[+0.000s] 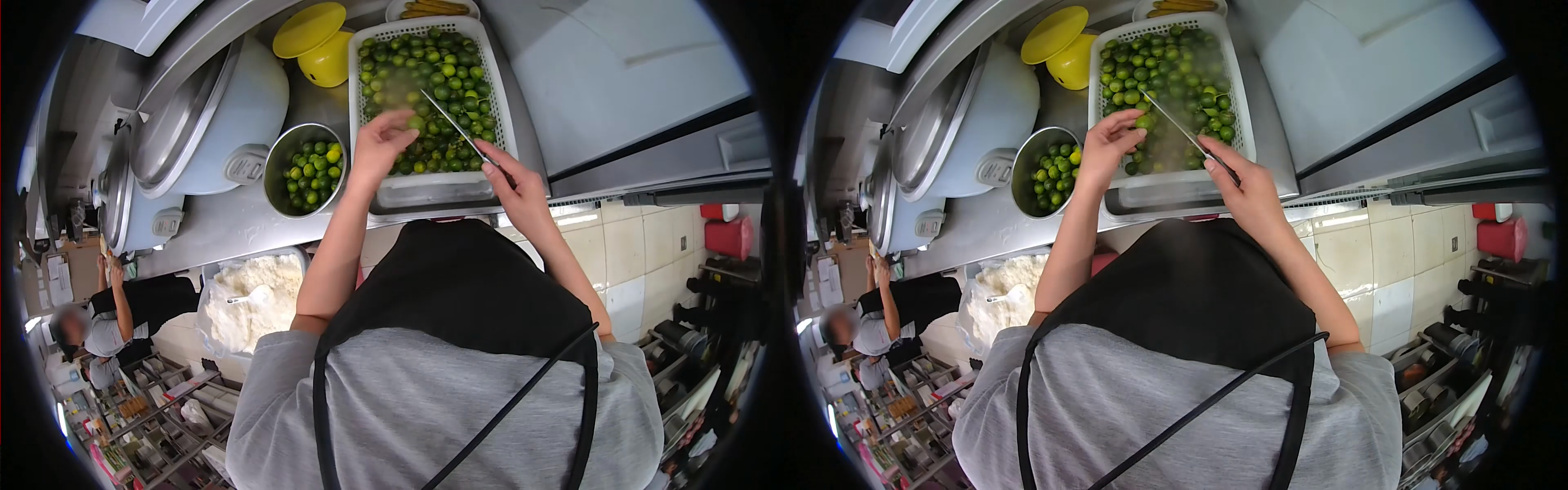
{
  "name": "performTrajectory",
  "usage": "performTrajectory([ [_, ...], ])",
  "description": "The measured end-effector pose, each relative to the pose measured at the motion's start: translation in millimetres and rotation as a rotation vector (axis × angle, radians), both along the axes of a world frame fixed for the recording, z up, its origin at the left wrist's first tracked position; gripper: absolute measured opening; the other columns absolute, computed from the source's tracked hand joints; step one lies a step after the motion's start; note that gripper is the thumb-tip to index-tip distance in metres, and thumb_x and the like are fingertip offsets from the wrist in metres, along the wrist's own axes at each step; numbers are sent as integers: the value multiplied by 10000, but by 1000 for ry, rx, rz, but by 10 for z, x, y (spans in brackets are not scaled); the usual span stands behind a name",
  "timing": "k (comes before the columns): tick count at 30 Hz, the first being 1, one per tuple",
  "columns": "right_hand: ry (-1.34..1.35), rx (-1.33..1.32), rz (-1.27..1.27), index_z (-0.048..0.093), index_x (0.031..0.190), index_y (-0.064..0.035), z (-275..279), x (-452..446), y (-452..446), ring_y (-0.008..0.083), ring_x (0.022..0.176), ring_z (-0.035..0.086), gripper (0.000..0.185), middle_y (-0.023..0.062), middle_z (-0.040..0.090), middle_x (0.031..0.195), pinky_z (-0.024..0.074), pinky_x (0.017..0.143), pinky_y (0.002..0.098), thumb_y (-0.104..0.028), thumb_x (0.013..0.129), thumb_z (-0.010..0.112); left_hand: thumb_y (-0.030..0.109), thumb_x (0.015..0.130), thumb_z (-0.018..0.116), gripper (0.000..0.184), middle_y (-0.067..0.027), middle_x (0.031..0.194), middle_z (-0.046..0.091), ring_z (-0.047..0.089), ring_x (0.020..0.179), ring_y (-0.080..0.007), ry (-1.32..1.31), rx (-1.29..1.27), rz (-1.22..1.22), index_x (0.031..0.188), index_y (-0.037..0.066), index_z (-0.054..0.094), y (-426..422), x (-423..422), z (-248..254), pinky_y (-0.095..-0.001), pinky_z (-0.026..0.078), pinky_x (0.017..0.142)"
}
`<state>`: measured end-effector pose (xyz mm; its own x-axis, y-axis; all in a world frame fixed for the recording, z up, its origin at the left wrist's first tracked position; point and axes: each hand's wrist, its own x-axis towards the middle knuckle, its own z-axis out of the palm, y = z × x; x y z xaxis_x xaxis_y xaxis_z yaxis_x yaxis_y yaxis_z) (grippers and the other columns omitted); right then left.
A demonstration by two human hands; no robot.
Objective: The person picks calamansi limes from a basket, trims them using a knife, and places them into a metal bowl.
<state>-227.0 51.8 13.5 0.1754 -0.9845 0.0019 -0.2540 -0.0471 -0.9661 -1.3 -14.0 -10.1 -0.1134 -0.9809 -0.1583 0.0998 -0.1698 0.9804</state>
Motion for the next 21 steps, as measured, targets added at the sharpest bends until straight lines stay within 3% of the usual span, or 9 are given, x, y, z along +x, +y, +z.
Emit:
performTrajectory([
  [1, -8, 12, 6, 536, 1201, -51, 5, 14, 8, 175, 1016, 584, 314, 125, 598, 1150, 425, 860, 255, -162, 908, 517, -18, 819, 577, 348, -68, 976, 589, 610, 921, -211, -342, -87, 40, 1164, -9, 536, 14, -25, 7, -279, 511, 801],
  [2, -13, 17, 7, 536, 1200, -50, 3, 22, 5, 176, 1016, 585, 313, 126, 598, 1150, 426, 862, 258, -161, 908, 518, -18, 819, 577, 348, -68, 976, 589, 610, 921, -211, -341, -88, 43, 1164, -9, 536, 18, -13, -3, -279, 511, 801],
  [4, -24, -39, 19, 537, 1200, -48, -27, 38, 5, 183, 1027, 583, 314, 132, 594, 1154, 429, 866, 267, -162, 908, 518, -15, 819, 584, 329, -79, 991, 586, 600, 935, -209, 167, -10, 60, 1147, -2, 550, 30, -2, -31, -292, 508, 836],
  [7, -36, -112, 37, 538, 1201, -50, -102, 66, 21, 191, 1041, 581, 315, 139, 592, 1157, 433, 868, 276, -165, 908, 519, -17, 802, 605, 335, -118, 1010, 588, 612, 912, -225, 334, -35, 105, 1131, -20, 547, 68, -44, 18, -317, 509, 832],
  [18, -7, -127, 61, 548, 1195, -63, -93, 111, 39, 247, 990, 613, 316, 164, 620, 1082, 455, 838, 296, -183, 904, 521, 11, 835, 588, 201, -81, 918, 606, 609, 855, -161, 351, -91, 167, 1028, -35, 557, 97, -113, 137, -320, 520, 820],
  [21, 37, -196, 26, 560, 1187, -83, -72, 149, -8, 267, 873, 634, 314, 178, 634, 1013, 473, 762, 315, -200, 897, 528, 18, 838, 587, 176, -75, 904, 610, 608, 833, -150, 319, -120, 159, 1005, -32, 560, 136, -176, 103, -319, 520, 816],
])
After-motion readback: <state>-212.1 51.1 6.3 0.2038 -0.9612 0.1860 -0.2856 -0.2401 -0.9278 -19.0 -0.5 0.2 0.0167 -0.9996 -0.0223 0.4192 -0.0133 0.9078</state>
